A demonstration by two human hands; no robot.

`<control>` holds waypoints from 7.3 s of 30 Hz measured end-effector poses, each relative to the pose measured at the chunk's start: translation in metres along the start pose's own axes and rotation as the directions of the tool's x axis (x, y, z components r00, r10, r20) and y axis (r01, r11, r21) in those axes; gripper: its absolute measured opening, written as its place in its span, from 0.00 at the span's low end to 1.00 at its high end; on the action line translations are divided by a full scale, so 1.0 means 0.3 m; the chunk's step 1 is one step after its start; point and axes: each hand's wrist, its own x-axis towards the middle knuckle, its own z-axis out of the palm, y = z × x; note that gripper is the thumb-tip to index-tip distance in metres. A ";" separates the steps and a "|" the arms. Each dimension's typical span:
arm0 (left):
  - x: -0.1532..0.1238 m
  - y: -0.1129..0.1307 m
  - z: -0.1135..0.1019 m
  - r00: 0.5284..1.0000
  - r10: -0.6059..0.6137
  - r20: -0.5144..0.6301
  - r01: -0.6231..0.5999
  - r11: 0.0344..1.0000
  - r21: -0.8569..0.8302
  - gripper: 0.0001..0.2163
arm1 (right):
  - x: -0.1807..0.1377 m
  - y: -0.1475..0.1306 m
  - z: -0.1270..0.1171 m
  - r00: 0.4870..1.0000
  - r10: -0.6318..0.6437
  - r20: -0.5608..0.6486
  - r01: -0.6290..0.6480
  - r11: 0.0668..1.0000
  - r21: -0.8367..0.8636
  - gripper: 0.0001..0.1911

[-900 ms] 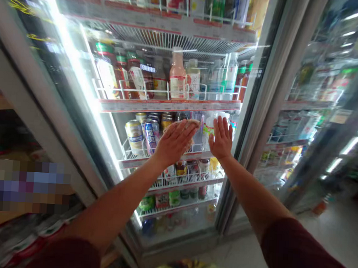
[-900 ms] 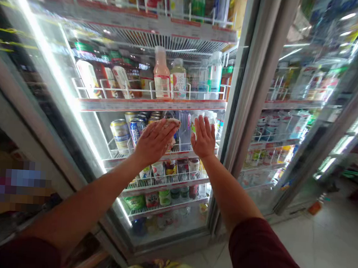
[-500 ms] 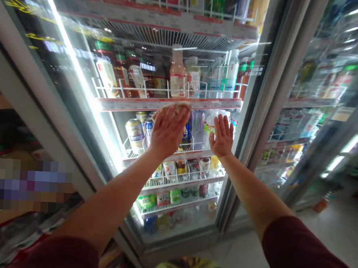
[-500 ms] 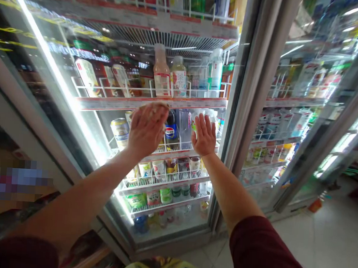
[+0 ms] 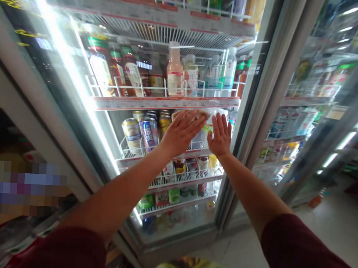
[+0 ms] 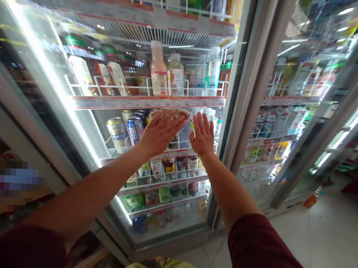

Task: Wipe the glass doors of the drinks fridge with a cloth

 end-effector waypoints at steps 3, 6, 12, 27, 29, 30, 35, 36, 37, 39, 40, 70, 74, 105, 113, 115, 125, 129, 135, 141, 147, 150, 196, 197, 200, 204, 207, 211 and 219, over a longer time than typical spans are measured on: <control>0.024 -0.051 -0.048 1.000 -0.002 -0.018 0.002 1.000 0.015 0.28 | 0.002 -0.003 -0.003 1.000 0.011 0.016 -0.011 1.000 -0.007 0.33; 0.076 -0.112 -0.131 0.966 -0.156 -0.205 0.171 0.984 0.057 0.31 | 0.004 -0.004 -0.006 0.999 0.022 0.041 -0.023 0.999 0.023 0.34; -0.035 -0.029 -0.022 0.987 -0.059 -0.151 0.074 0.993 0.096 0.30 | 0.004 0.000 -0.003 0.998 0.031 0.056 -0.034 0.999 0.042 0.35; -0.282 0.029 0.047 0.985 -0.114 -0.130 0.128 0.986 0.104 0.32 | 0.009 -0.009 -0.013 0.991 0.071 0.112 -0.072 0.997 0.006 0.34; -0.307 0.014 0.038 0.995 -0.066 -0.074 0.076 0.987 0.141 0.31 | 0.010 -0.010 -0.014 0.991 0.071 0.111 -0.071 0.997 -0.005 0.34; -0.301 -0.012 0.011 0.990 -0.092 -0.106 0.109 0.979 0.170 0.31 | 0.010 -0.010 -0.014 0.992 0.069 0.110 -0.069 0.998 -0.006 0.34; -0.237 -0.093 -0.106 0.878 -0.323 -0.354 0.409 0.890 0.202 0.35 | 0.010 -0.005 -0.013 0.992 0.064 0.111 -0.067 0.998 0.022 0.35; -0.247 -0.069 -0.088 0.860 -0.358 -0.363 0.440 0.881 0.174 0.35 | 0.009 -0.004 -0.013 0.993 0.061 0.106 -0.064 0.997 0.031 0.35; -0.267 -0.032 -0.056 0.853 -0.382 -0.356 0.453 0.880 0.142 0.35 | 0.008 -0.002 -0.013 0.994 0.056 0.098 -0.060 0.997 0.041 0.35; -0.326 0.059 0.028 0.872 -0.389 -0.298 0.432 0.897 0.091 0.34 | 0.006 0.000 -0.012 0.996 0.047 0.076 -0.052 0.997 0.059 0.34; -0.356 0.098 0.066 0.903 -0.356 -0.240 0.384 0.919 0.084 0.32 | 0.005 0.001 -0.012 0.997 0.044 0.068 -0.049 0.997 0.067 0.34; -0.526 0.137 0.108 0.853 -0.463 -0.241 0.497 0.861 0.105 0.31 | -0.007 0.003 -0.004 1.000 0.028 0.007 -0.028 0.996 0.080 0.34; -0.416 0.020 0.017 0.830 -0.438 -0.344 0.505 0.853 0.131 0.29 | -0.008 0.004 -0.005 1.000 0.025 0.000 -0.025 0.997 0.077 0.34; -0.390 -0.017 -0.012 0.811 -0.431 -0.395 0.502 0.860 0.092 0.30 | -0.008 0.000 -0.005 1.000 0.022 -0.002 -0.022 0.997 0.069 0.35; -0.522 0.124 0.108 0.872 -0.387 -0.299 0.445 0.881 0.159 0.28 | -0.003 -0.001 -0.012 0.998 0.040 0.043 -0.044 0.996 0.080 0.35; -0.472 0.069 0.066 0.848 -0.406 -0.341 0.476 0.866 0.152 0.27 | -0.003 0.000 -0.013 0.998 0.043 0.044 -0.046 0.995 0.084 0.36; -0.543 0.157 0.118 0.874 -0.390 -0.290 0.453 0.869 0.197 0.30 | -0.005 -0.001 -0.012 0.999 0.039 0.023 -0.040 0.996 0.075 0.35; -0.493 0.082 0.074 0.860 -0.391 -0.327 0.460 0.872 0.167 0.31 | -0.006 -0.002 -0.015 0.997 0.053 0.051 -0.056 0.996 0.071 0.35; -0.448 0.054 0.030 0.821 -0.439 -0.365 0.512 0.849 0.130 0.30 | -0.007 -0.002 -0.012 0.999 0.045 0.030 -0.047 0.997 0.067 0.35; -0.537 0.121 0.095 0.875 -0.412 -0.253 0.459 0.872 0.168 0.27 | -0.004 0.000 -0.008 0.999 0.039 0.034 -0.042 0.996 0.082 0.34; -0.381 -0.016 -0.030 0.789 -0.487 -0.375 0.549 0.833 0.074 0.27 | 0.001 -0.005 -0.014 0.995 0.068 0.071 -0.075 0.992 0.104 0.34; -0.440 0.057 0.034 0.811 -0.461 -0.361 0.525 0.846 0.097 0.28 | 0.004 -0.010 -0.018 0.994 0.072 0.081 -0.080 0.992 0.100 0.34; -0.571 0.124 0.135 0.848 -0.436 -0.302 0.491 0.861 0.133 0.30 | 0.018 -0.018 -0.030 0.988 0.069 0.137 -0.076 0.996 0.043 0.33; -0.588 0.128 0.152 0.861 -0.423 -0.282 0.472 0.871 0.136 0.30 | 0.018 -0.018 -0.031 0.988 0.068 0.139 -0.074 0.996 0.039 0.33; -0.530 0.050 0.103 0.863 -0.395 -0.313 0.454 0.879 0.142 0.30 | 0.020 -0.019 -0.035 0.984 0.075 0.161 -0.081 0.996 0.034 0.33; -0.365 -0.066 -0.028 0.800 -0.409 -0.438 0.508 0.851 0.133 0.31 | 0.022 -0.020 -0.039 0.980 0.084 0.181 -0.093 0.995 0.040 0.34; -0.369 0.002 0.013 0.793 -0.432 -0.430 0.521 0.847 0.111 0.31 | 0.022 -0.019 -0.038 0.978 0.079 0.191 -0.087 0.996 0.031 0.34; -0.475 0.143 0.151 0.888 -0.388 -0.247 0.425 0.898 0.116 0.30 | 0.020 -0.017 -0.032 0.987 0.062 0.146 -0.065 0.998 0.016 0.33; -0.270 -0.033 -0.026 0.813 -0.460 -0.357 0.499 0.867 0.019 0.35 | 0.036 -0.011 -0.029 0.977 0.053 0.208 -0.033 0.994 -0.100 0.32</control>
